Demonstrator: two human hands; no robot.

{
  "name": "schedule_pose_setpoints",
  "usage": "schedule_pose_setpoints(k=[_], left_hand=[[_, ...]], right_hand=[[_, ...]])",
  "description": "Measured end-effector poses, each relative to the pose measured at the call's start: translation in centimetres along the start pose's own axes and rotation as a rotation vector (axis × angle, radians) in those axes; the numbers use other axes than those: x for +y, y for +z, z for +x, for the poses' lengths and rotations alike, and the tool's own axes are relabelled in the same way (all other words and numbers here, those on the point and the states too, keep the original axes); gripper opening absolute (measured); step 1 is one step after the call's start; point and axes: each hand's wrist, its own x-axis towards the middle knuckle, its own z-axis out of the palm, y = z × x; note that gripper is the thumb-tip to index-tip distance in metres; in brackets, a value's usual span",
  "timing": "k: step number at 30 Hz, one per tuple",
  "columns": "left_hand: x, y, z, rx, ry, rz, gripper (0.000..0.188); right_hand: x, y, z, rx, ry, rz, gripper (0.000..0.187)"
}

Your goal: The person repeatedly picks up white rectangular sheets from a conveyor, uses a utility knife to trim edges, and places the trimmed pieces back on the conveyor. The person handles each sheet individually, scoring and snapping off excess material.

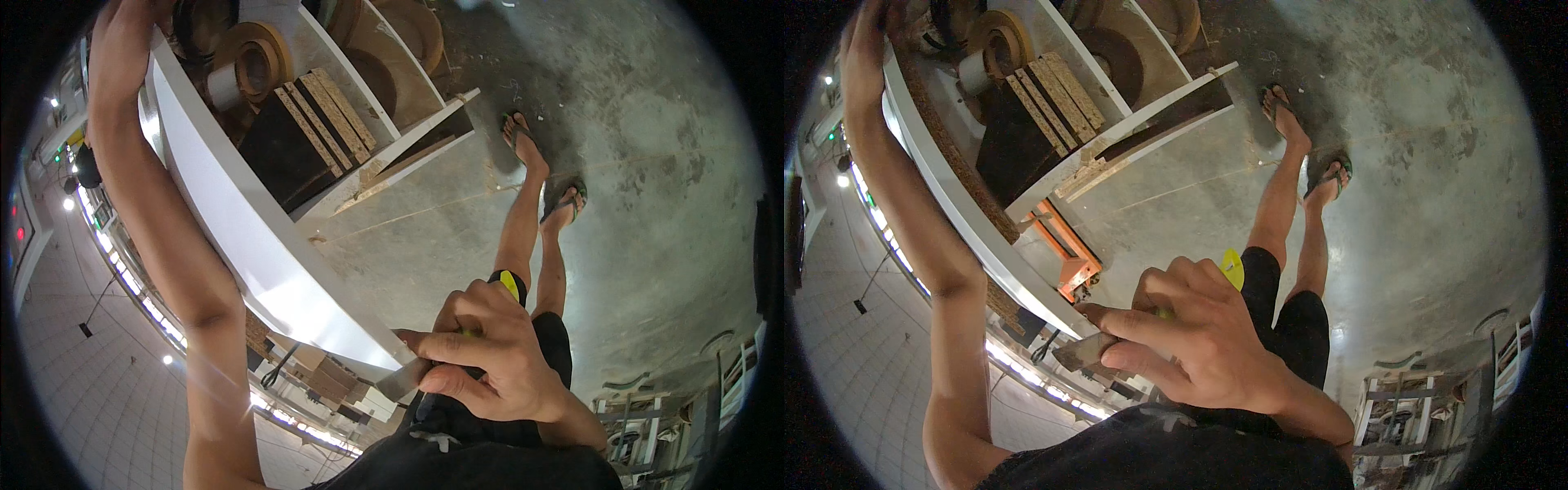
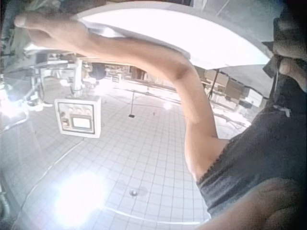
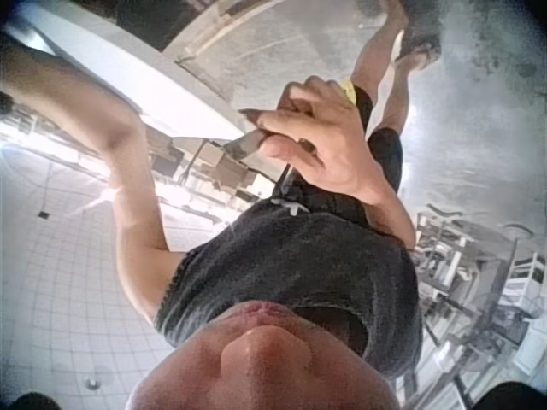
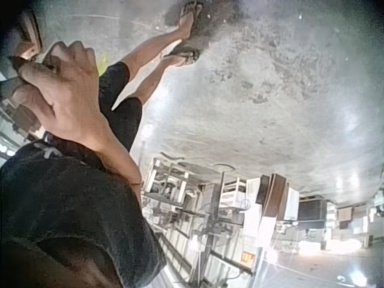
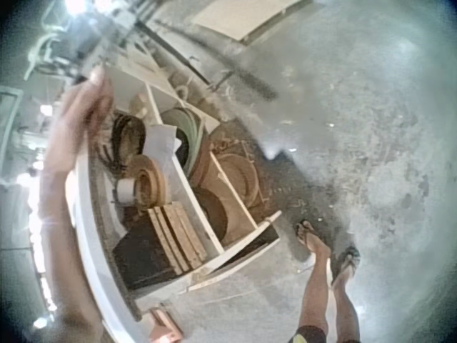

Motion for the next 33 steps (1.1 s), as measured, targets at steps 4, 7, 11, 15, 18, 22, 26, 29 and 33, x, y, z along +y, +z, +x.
schedule_pose_setpoints(k=[4, 7, 11, 15, 18, 22, 26, 29, 33], left_hand=[[0.5, 0.2, -0.5, 0.091, 0.041, 0.12, 0.061], [1.2, 1.1, -0.9, 0.13, 0.046, 0.172, 0.063], [0.5, 0.6, -0.7, 0.11, 0.081, 0.165, 0.064], [0.1, 0.8, -0.6, 0.1, 0.111, 0.151, 0.064], [0.6, 1.1, -0.6, 0.113, 0.056, 0.115, 0.065], [1.0, 0.6, -0.6, 0.149, 0.026, 0.137, 0.064], [0.2, 0.9, -0.4, 0.151, 0.052, 0.13, 0.064], [1.0, 0.6, -0.7, 0.155, 0.038, 0.167, 0.064], [2.6, 1.5, -1.0, 0.189, -0.037, 0.204, 0.062]], right_hand=[[-0.4, 0.2, 0.4, 0.02, -0.001, 0.039, 0.036], [-0.2, 0.5, 1.1, 0.042, -0.016, 0.05, 0.036], [-0.2, 0.1, 0.9, -0.004, 0.001, 0.074, 0.036], [-0.2, 0.1, 1.2, -0.002, 0.002, 0.059, 0.036], [0.1, 0.2, 1.5, 0.007, -0.001, 0.098, 0.036], [0.5, 0.0, 1.9, -0.008, -0.069, 0.117, 0.036], [1.6, -0.4, 3.0, -0.039, -0.154, 0.105, 0.035], [2.4, -0.8, 3.9, -0.072, -0.239, 0.123, 0.035], [3.5, -1.3, 5.1, -0.1, -0.337, 0.099, 0.036]])
